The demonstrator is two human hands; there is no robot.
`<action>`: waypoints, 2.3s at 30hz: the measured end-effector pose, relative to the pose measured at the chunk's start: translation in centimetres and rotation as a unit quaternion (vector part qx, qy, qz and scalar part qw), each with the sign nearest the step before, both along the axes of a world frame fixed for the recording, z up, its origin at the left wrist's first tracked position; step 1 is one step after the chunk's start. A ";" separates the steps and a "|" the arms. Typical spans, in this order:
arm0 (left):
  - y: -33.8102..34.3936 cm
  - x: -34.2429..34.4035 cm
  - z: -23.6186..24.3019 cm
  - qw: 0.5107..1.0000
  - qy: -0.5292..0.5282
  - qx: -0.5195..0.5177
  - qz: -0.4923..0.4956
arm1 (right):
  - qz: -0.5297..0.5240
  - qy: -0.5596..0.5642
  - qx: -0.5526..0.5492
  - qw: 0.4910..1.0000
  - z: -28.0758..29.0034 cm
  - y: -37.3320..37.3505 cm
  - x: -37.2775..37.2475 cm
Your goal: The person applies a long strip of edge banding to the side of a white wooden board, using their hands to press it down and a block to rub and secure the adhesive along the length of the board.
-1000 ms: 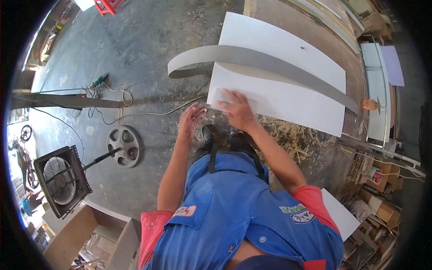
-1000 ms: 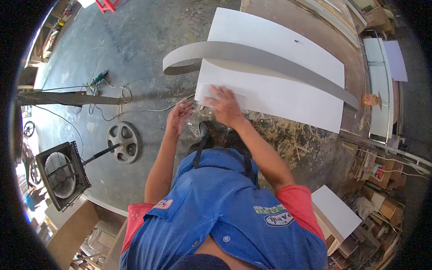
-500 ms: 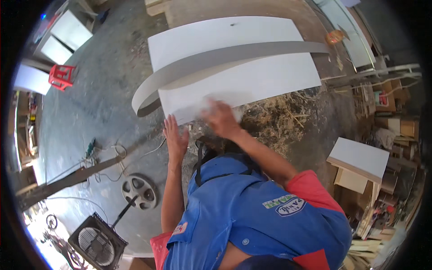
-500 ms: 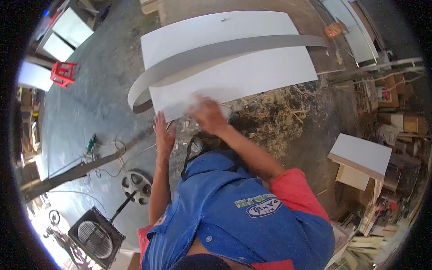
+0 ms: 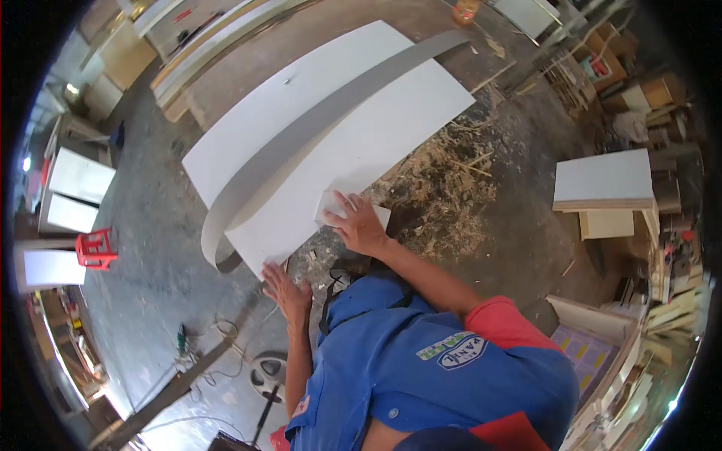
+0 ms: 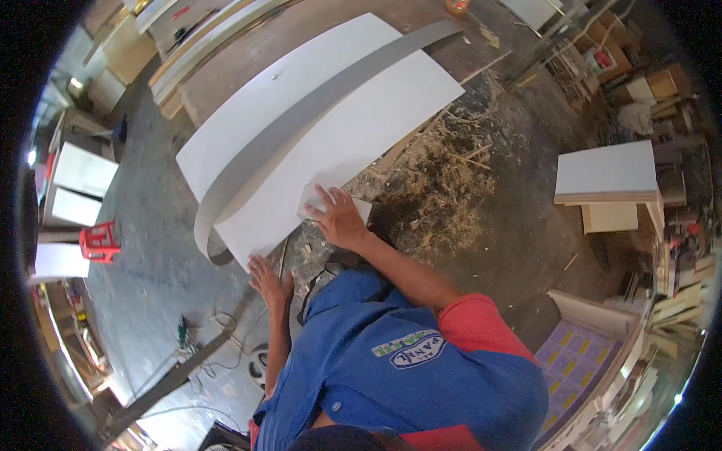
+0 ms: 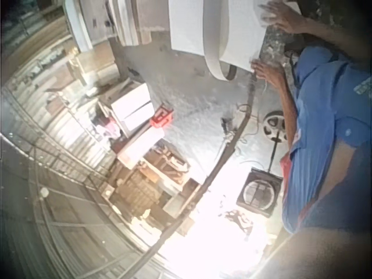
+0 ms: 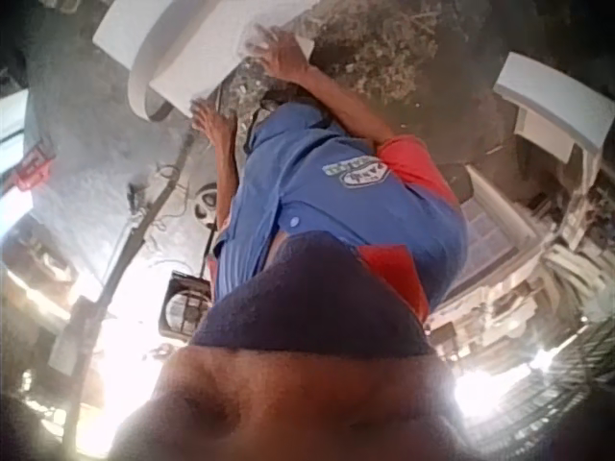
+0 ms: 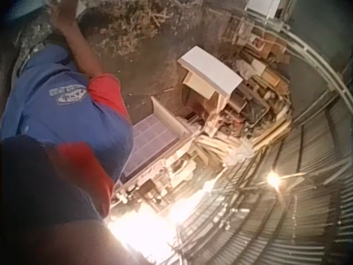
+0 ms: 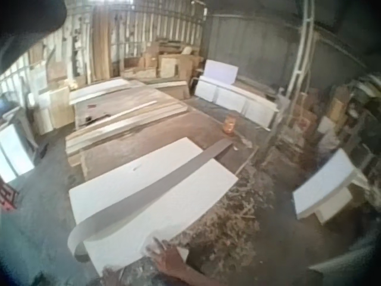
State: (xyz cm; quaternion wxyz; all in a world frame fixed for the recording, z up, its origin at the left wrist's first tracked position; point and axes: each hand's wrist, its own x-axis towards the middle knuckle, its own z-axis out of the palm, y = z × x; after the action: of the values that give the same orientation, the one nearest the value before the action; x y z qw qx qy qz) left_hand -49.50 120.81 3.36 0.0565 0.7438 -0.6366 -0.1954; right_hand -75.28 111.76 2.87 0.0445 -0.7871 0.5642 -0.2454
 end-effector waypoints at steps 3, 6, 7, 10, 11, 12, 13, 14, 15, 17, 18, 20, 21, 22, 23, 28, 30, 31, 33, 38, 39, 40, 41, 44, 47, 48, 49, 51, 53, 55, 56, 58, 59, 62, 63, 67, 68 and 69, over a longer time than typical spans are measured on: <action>-0.3 0.0 0.5 0.999 -0.019 0.028 0.019 | -0.146 0.054 0.031 0.987 -1.8 -2.6 -6.9; -0.4 -0.4 1.1 0.998 -0.036 0.051 0.027 | -0.325 0.128 0.069 0.934 -2.6 -7.5 -18.7; -0.7 -0.7 1.2 0.997 -0.036 0.057 0.029 | -0.359 0.150 0.034 0.920 -2.9 -8.7 -22.6; -1.1 -0.8 1.1 0.996 -0.052 0.068 0.021 | -0.451 0.127 0.093 0.879 -2.5 -12.1 -30.9; -1.2 -0.8 1.0 0.996 -0.054 0.067 0.018 | -0.480 0.112 0.125 0.861 -2.2 -12.9 -32.3; -1.2 -0.8 0.9 0.996 -0.054 0.068 0.011 | -0.508 0.098 0.157 0.841 -1.8 -13.3 -33.1; -1.2 -0.7 0.8 0.996 -0.055 0.070 0.003 | -0.518 0.078 0.151 0.839 -1.4 -13.1 -30.9; -1.2 -0.7 0.7 0.996 -0.057 0.069 0.002 | -0.482 0.084 0.145 0.860 -1.7 -12.6 -28.0; -1.3 -1.0 0.6 0.996 -0.059 0.071 0.016 | -0.448 0.091 0.138 0.879 -1.8 -11.6 -25.1; -0.8 -1.0 -0.2 0.995 -0.064 0.065 0.028 | -0.331 0.130 0.152 0.922 -1.4 -8.0 -18.5; -0.9 -1.1 -0.2 0.995 -0.066 0.070 0.024 | -0.334 0.129 0.158 0.920 -1.4 -8.1 -19.1; -1.2 -1.3 0.1 0.993 -0.061 0.097 0.036 | -0.340 0.162 0.176 0.909 -1.6 -8.5 -21.0; -1.5 -1.5 0.5 0.993 -0.064 0.099 0.027 | -0.369 0.142 0.157 0.905 -2.8 -10.3 -25.8; -1.7 -1.5 0.7 0.992 -0.065 0.109 0.021 | -0.422 0.114 0.164 0.885 -2.2 -12.4 -29.6; -1.9 -1.5 0.9 0.991 -0.066 0.119 0.013 | -0.473 0.086 0.170 0.860 -1.4 -14.4 -33.3; -1.3 -0.4 -0.9 0.995 -0.065 0.074 -0.017 | -0.542 0.108 0.101 0.827 -3.0 -17.2 -36.0; -0.8 -0.4 -1.9 0.995 -0.069 0.070 -0.009 | -0.519 0.127 0.106 0.839 -2.9 -16.2 -33.2; -0.9 -0.4 -2.3 0.996 -0.068 0.048 -0.013 | -0.511 0.128 0.110 0.843 -2.8 -16.0 -33.1; -1.1 -0.8 -2.2 0.997 -0.055 0.055 -0.001 | -0.537 0.112 0.105 0.830 -1.4 -17.5 -34.6; -1.7 -1.9 -1.6 0.998 -0.055 0.041 -0.011 | -0.560 0.110 0.059 0.819 -1.7 -19.3 -34.6; -1.6 -1.9 -1.1 0.997 -0.060 0.039 -0.011 | -0.561 0.102 0.094 0.816 -1.2 -18.0 -33.1; -1.4 -2.0 -0.9 0.997 -0.064 0.036 -0.010 | -0.563 0.095 0.128 0.811 -1.2 -17.2 -32.6; -1.4 -2.2 -1.1 0.997 -0.058 0.045 0.005 | -0.548 0.112 0.085 0.825 -2.7 -17.8 -34.3; -2.4 -3.0 0.2 0.996 -0.053 0.076 0.014 | -0.574 0.078 0.121 0.806 -0.8 -20.3 -36.6; -2.2 -2.7 -0.4 0.996 -0.048 0.075 0.021 | -0.572 0.091 0.086 0.811 -1.9 -18.0 -32.9; -1.8 -2.4 -0.3 0.996 -0.055 0.073 0.014 | -0.571 0.122 0.074 0.809 -2.3 -16.7 -31.9; -1.7 -2.3 -0.6 0.995 -0.057 0.076 0.014 | -0.551 0.122 0.082 0.822 -2.1 -16.6 -32.3; -1.8 -2.1 -0.9 0.996 -0.073 0.058 -0.011 | -0.554 0.103 0.081 0.822 -1.7 -18.8 -35.8; -1.5 -1.9 -0.8 0.996 -0.062 0.068 -0.008 | -0.567 0.063 0.095 0.816 -1.6 -19.9 -37.1; -2.3 -2.0 -1.3 0.997 -0.046 0.061 0.001 | -0.555 0.109 0.060 0.822 -3.2 -18.1 -34.5; -2.0 -2.0 -1.6 0.998 -0.044 0.049 0.004 | -0.538 0.158 0.029 0.828 -3.6 -17.3 -33.0; -1.0 -1.5 -1.9 0.998 -0.046 0.051 0.002 | -0.528 0.141 0.073 0.835 -2.9 -16.8 -32.7; -1.1 -1.1 -2.1 0.998 -0.049 0.039 -0.012 | -0.533 0.133 0.065 0.833 -3.1 -17.6 -34.7; -0.9 -1.2 -1.8 0.998 -0.041 0.027 -0.030 | -0.546 0.128 0.061 0.826 -2.9 -18.9 -38.1; -1.3 -1.1 -1.6 0.999 -0.034 0.024 -0.036 | -0.555 0.125 0.062 0.820 -2.6 -19.5 -38.1; -1.3 -1.9 -1.9 0.999 -0.038 0.037 -0.003 | -0.400 0.128 0.002 0.907 -3.6 -13.0 -30.0; -1.4 -2.0 -1.9 0.998 -0.045 0.043 0.008 | -0.360 0.137 0.011 0.923 -2.6 -11.3 -26.9; -1.4 -2.0 -2.1 0.999 -0.041 0.023 0.000 | -0.320 0.147 0.015 0.936 -1.6 -9.8 -23.8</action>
State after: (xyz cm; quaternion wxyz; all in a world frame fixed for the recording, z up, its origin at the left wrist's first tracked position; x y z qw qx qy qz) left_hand -51.52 119.40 1.27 0.0130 0.7521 -0.6341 -0.1793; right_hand -99.12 101.92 1.22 -0.1078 -0.5914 0.7902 -0.1193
